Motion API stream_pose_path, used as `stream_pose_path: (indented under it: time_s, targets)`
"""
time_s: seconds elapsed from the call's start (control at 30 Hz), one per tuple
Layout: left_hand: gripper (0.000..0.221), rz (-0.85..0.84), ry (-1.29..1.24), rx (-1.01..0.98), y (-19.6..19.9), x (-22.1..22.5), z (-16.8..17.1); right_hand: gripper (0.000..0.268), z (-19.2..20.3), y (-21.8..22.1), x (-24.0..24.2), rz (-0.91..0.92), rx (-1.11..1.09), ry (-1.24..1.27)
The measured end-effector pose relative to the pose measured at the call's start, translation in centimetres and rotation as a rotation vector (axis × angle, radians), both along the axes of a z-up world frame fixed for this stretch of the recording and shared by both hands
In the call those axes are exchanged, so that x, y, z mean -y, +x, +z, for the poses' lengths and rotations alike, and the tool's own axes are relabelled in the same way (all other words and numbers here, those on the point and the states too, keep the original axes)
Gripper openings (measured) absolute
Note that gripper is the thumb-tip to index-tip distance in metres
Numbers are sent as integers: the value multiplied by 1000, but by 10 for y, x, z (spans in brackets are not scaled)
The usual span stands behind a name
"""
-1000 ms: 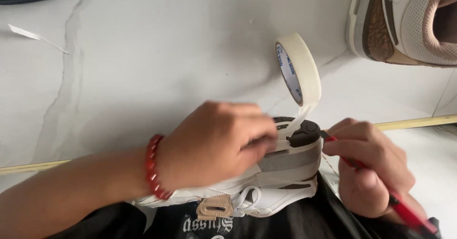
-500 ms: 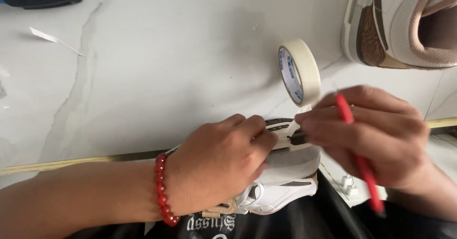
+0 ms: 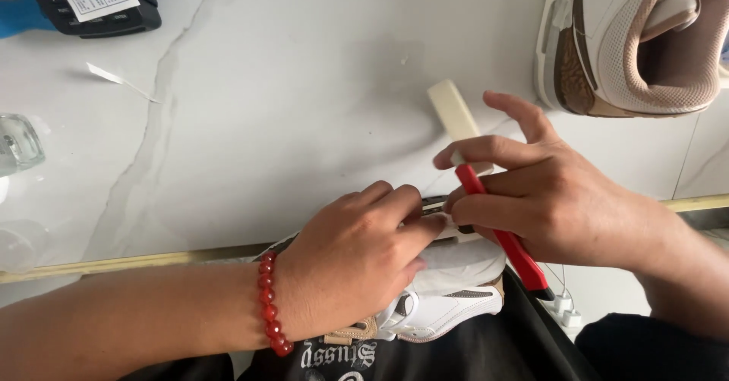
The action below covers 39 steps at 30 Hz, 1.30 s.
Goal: Apply masking tape to the midsole of a shoe to prepare for painting or dyeing.
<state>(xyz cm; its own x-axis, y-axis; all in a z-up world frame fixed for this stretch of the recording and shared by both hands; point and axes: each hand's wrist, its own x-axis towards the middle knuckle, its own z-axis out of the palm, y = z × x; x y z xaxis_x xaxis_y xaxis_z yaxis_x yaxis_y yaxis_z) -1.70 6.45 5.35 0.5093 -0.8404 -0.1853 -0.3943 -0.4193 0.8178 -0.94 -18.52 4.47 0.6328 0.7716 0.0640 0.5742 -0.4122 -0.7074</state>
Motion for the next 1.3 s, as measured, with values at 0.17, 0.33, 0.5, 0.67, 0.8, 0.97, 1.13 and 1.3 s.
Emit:
stream_pose_path:
  time_s: [0.17,0.33,0.5,0.67,0.8,0.97,1.13,1.3]
  targets:
    - [41,28,-40,-44,0,0,-3,23,-4,-7,-6,-99,4,44]
    - [44,22,-50,-70,1,1,-1,23,-4,-11,-3,-139,6,53]
    - [40,4,-85,-99,1,3,0,19,4,-6,-7,-43,-9,6]
    - [36,12,-117,-113,-1,1,-1,22,2,-13,-12,-115,-35,3]
    - [38,11,-121,-107,-2,0,0,25,-1,-18,-13,-176,-25,-16]
    - [40,-4,-120,-82,-3,1,1,19,3,-16,-9,-200,-78,-27]
    - [46,-14,-118,-70,-3,2,4,24,6,-15,6,-148,-185,-99]
    - [41,-25,-106,-100,-2,3,1,29,5,-14,8,-127,-218,-67]
